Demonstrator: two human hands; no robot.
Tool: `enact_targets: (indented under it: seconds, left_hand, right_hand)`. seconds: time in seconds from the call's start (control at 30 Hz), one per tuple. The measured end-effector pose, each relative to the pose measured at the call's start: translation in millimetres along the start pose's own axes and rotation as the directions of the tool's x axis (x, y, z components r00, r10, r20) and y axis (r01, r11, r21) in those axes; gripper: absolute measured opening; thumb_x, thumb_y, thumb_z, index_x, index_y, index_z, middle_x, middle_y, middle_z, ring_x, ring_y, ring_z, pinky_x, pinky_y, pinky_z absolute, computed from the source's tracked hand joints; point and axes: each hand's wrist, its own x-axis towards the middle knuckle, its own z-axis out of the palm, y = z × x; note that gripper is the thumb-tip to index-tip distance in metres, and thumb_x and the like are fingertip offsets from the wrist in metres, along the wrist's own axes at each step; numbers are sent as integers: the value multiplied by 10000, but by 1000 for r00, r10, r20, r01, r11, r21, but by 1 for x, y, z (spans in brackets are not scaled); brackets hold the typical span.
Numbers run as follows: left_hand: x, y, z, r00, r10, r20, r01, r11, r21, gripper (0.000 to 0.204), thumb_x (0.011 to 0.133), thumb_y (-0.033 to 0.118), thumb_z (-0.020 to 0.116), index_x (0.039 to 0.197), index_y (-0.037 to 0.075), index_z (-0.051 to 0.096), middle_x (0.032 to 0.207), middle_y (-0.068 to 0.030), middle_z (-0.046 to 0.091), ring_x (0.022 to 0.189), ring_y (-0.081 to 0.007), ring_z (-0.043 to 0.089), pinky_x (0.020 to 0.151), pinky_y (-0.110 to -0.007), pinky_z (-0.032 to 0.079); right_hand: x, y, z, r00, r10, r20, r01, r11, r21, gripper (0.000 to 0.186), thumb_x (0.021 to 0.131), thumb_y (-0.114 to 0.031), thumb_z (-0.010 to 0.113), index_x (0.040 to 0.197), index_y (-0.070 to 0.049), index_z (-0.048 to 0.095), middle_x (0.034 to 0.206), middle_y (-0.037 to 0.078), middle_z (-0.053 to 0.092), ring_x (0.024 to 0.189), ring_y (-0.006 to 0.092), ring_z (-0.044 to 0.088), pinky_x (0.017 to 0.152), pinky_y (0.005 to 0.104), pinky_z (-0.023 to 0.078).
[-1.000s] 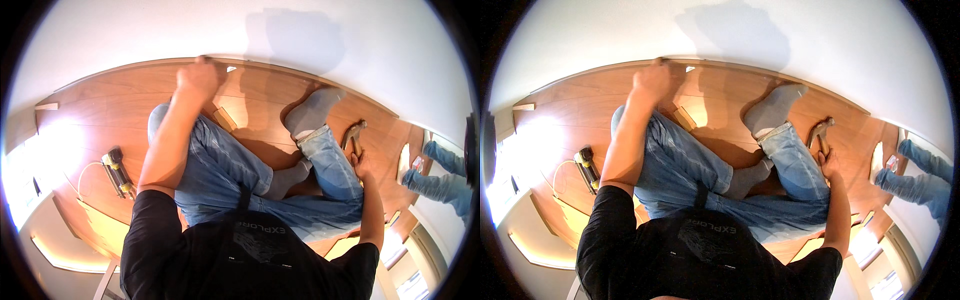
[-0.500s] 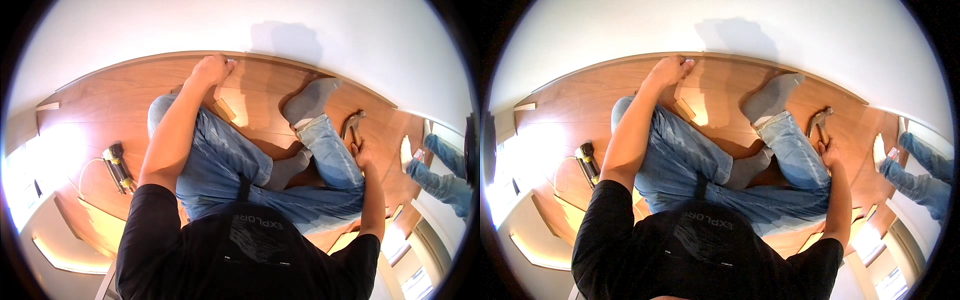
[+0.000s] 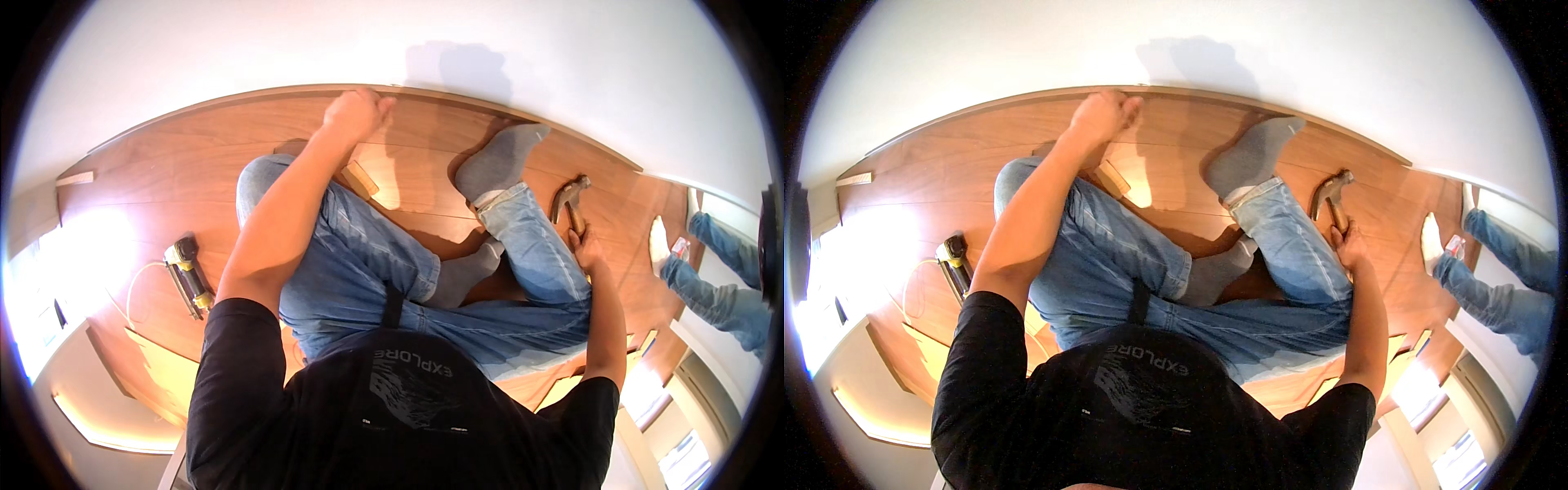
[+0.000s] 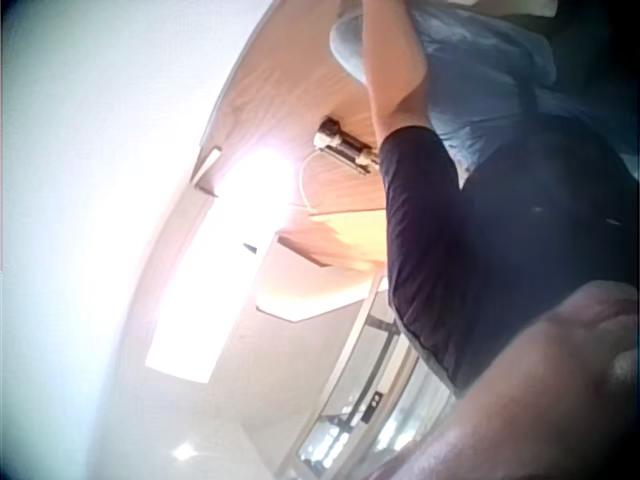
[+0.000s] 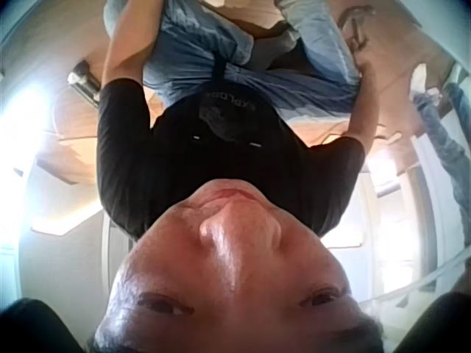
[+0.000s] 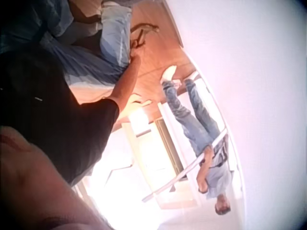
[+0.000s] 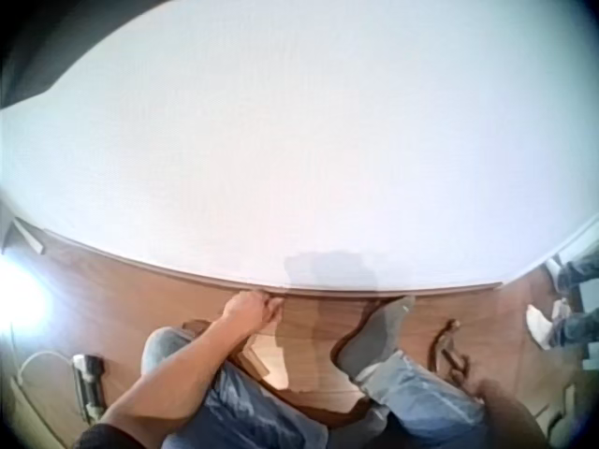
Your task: The person installs flooring by hammering a floorboard into place against a wall and then fitting additional boards into the existing floor layout while sitting on the floor.
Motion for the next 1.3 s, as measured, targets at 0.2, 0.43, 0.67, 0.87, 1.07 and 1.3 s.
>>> enact_targets:
  seconds: [0.2,0.43,0.67,0.87,1.07,1.3]
  left_hand:
    - [4,37,51,982,161,104,-133,963,-234,531,1062,499,489,1174,47,742,1130,-206,750,1087,-363,713,989,-477,545]
    - [17,51,68,987,-59,148,157,503,-850,530,1073,482,540,1127,-16,714,952,-94,740,741,-166,698,652,-304,566]
    - [18,46,69,995,-36,90,94,591,-801,505,1078,449,544,1164,-21,707,943,-93,760,701,-161,714,628,-339,576]
    - [12,47,67,997,-53,48,69,516,-854,477,1067,448,587,1122,0,739,881,-86,739,698,-160,696,665,-343,592]
    - [12,28,60,986,-60,-158,-42,818,-574,548,1017,538,617,1035,12,773,874,-126,761,743,-262,735,765,-403,599]
    - [-3,6,44,921,-254,-295,108,895,-433,621,1006,622,551,978,49,788,968,-165,765,999,-347,723,863,-476,577]
  right_hand:
    - [1,-1,-1,1000,22,13,-22,1000,-5,650,1022,-437,609,1489,-16,442,1226,324,671,1160,481,641,978,503,508]
    - [4,3,3,999,34,21,-33,999,-9,589,1015,-419,610,1453,-50,476,1274,327,629,1215,488,587,1029,508,480]
    - [11,25,17,998,-53,-26,53,999,-2,624,1016,-444,621,1446,-23,452,1136,304,695,1085,464,669,909,494,526]
    - [18,39,27,1000,28,5,-28,999,-22,738,1031,-382,615,1581,8,315,1482,317,527,1400,404,513,1138,446,443]
    - [25,49,35,994,-73,-78,73,997,-6,504,1029,-377,614,1337,12,526,1076,305,689,976,475,684,857,552,511]
    - [21,47,31,974,-159,-161,127,973,-192,598,1030,-472,573,1304,57,531,1145,371,664,1065,538,649,902,566,516]
